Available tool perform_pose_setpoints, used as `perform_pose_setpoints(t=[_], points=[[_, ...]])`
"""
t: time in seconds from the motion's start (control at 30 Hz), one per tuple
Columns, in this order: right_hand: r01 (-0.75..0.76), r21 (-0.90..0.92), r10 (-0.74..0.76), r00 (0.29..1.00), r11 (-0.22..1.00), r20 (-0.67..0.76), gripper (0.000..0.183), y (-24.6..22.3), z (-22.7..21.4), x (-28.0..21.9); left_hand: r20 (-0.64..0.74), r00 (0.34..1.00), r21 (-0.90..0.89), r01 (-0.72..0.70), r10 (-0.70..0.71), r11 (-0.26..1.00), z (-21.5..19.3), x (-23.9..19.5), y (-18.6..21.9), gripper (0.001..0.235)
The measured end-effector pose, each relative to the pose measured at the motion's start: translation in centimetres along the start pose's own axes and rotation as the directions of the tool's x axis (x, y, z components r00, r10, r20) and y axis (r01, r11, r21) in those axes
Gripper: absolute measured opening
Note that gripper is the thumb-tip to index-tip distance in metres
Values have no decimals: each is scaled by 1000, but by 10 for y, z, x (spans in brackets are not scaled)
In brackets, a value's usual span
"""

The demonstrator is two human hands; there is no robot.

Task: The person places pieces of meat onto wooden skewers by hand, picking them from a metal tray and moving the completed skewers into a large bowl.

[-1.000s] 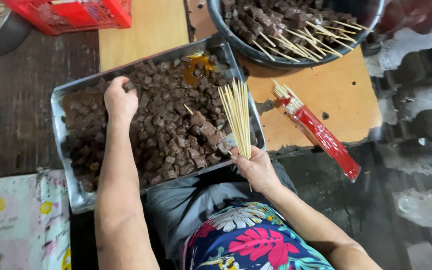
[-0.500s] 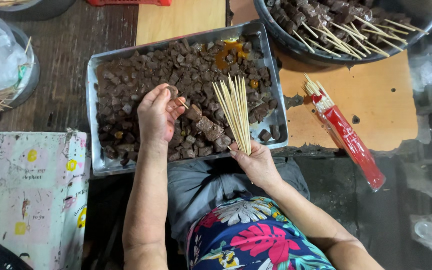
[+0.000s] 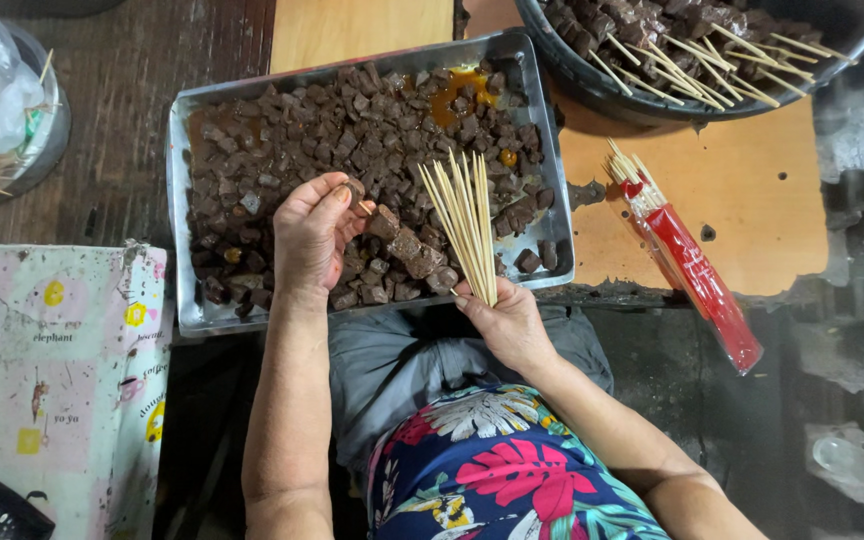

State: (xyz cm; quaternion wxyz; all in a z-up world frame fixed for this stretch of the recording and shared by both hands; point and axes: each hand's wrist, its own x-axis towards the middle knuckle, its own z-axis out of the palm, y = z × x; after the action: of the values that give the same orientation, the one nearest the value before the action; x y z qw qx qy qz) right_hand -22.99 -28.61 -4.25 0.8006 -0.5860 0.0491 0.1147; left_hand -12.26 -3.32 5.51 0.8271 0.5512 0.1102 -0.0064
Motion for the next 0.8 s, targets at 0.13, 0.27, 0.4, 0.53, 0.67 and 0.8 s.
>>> perform_pose_setpoints(t=[0.13, 0.27, 0.4, 0.53, 0.67, 0.8], points=[[-43, 0, 43, 999, 999, 12, 12, 3, 4, 3, 24, 999, 25, 32, -32, 999, -12, 0, -13, 17], [-60, 31, 58, 997, 998, 52, 11, 4, 5, 7, 31, 995, 8, 90, -90, 996, -25, -4, -27, 16], [-73, -42, 74, 996, 996, 42, 11, 4, 4, 9, 6, 995, 28, 101, -102, 994, -28, -9, -31, 21], [-168, 67, 167, 986, 983, 21, 10, -6, -5, 14, -94, 989, 345, -75, 113, 936, -24, -18, -24, 38], [-135, 51, 139, 987, 989, -77, 12, -31, -16, 19, -81, 892, 783, -220, 445, 582, -27, -27, -34, 43], [-66, -3, 64, 976, 998, -209, 9, -80, -27, 26, 212, 792, 952, -301, 573, 64, -31, -38, -52, 40]])
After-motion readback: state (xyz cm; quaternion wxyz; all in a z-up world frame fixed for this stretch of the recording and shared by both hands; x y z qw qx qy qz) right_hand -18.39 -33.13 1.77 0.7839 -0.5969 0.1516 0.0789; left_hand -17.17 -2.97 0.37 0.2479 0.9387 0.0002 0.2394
